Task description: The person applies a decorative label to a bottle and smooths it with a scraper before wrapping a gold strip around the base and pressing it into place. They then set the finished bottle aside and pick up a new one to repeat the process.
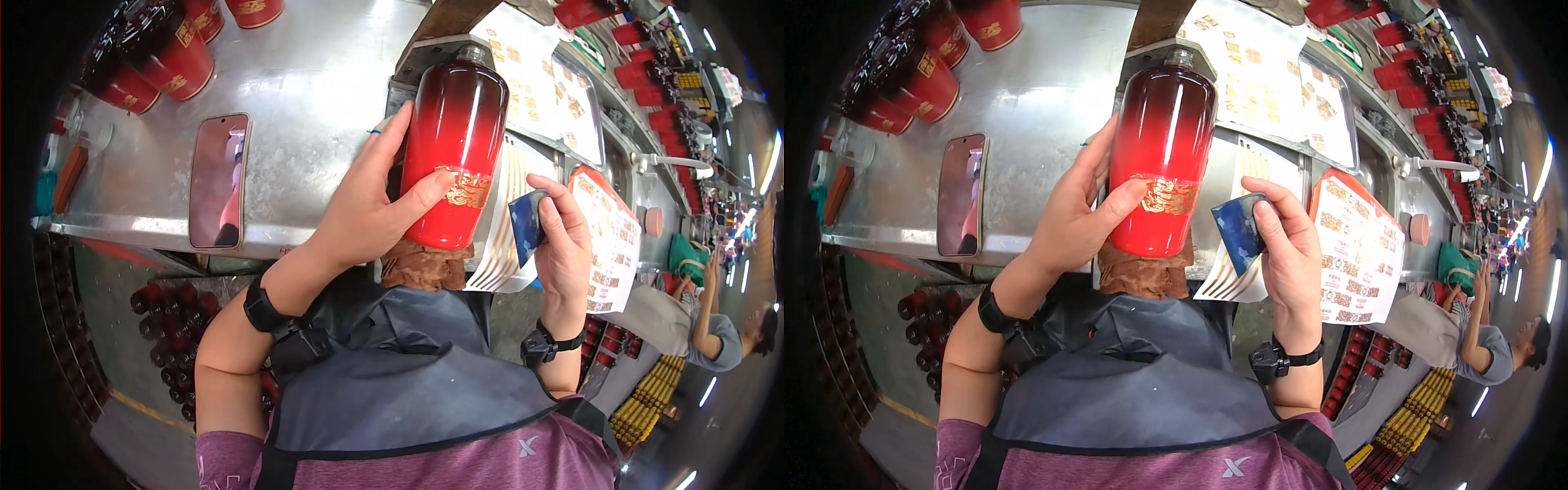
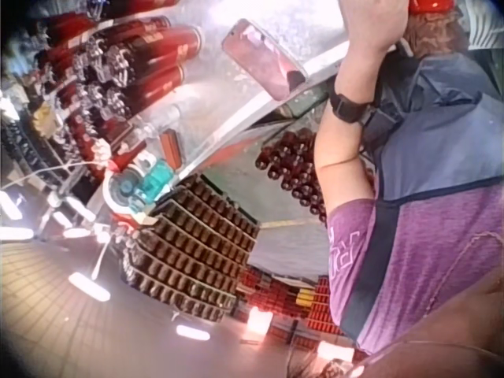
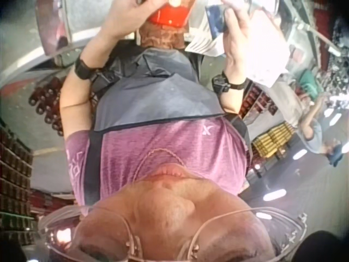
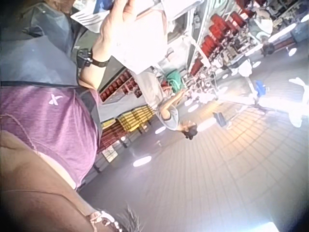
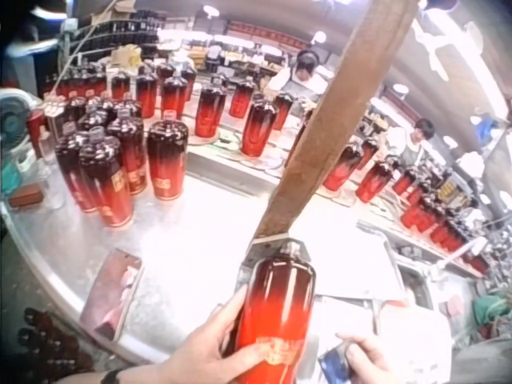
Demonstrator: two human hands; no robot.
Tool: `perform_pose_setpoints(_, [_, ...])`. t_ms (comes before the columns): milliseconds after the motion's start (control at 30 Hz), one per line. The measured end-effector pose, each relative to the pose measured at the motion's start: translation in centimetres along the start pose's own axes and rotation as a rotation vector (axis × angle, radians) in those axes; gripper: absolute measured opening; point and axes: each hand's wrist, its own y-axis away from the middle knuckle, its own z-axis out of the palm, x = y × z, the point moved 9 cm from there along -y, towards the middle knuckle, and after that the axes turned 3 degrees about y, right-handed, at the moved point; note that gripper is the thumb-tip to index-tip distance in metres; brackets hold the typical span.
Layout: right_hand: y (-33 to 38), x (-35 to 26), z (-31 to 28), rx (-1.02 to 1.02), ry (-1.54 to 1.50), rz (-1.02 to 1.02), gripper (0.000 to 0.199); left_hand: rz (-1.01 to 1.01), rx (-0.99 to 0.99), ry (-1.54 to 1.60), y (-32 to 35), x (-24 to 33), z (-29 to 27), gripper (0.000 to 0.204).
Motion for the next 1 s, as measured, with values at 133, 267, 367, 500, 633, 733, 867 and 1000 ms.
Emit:
perform_pose_setpoints(133, [-0.1, 0.0, 0.2, -0.005, -0.013, -0.004, 0.028, 0.036, -0.057, 0.045, 0.3, 0.3, 0.1, 0.083])
perform_pose_setpoints(267, [-0.3, -0.1, 0.4, -0.022, -0.024, -0.008, 0.028, 0.039, -0.054, 0.018, 0.0, 0.4, 0.1, 0.081])
perform_pose_setpoints(367, [-0.3, -0.1, 0.5, -0.029, -0.038, -0.005, 0.028, 0.017, 0.001, -0.005, -0.4, 0.2, 0.1, 0.078])
perform_pose_setpoints(500, [-0.4, -0.2, 0.9, -0.052, -0.030, -0.006, 0.028, -0.013, -0.005, 0.145, -0.9, 1.0, 0.7, 0.075])
perform_pose_setpoints(633, [-0.8, -0.5, 1.5, -0.041, -0.032, -0.001, 0.027, -0.050, 0.001, 0.161, -0.6, 0.6, 0.5, 0.075])
perform_pose_setpoints(733, [-1.2, 0.0, 1.6, -0.130, 0.019, 0.034, 0.028, -0.026, -0.011, 0.125, -0.5, 0.4, 0.5, 0.075])
perform_pose_setpoints(867, [-2.2, -0.6, 2.9, -0.088, 0.268, 0.024, 0.025, -0.023, -0.022, 0.157, -0.5, 0.3, 0.6, 0.077])
perform_pose_setpoints(1000, [-2.6, 0.2, 4.4, -0.135, 0.201, 0.041, 0.049, -0.035, -0.020, 0.156, -0.5, 0.0, 0.6, 0.078])
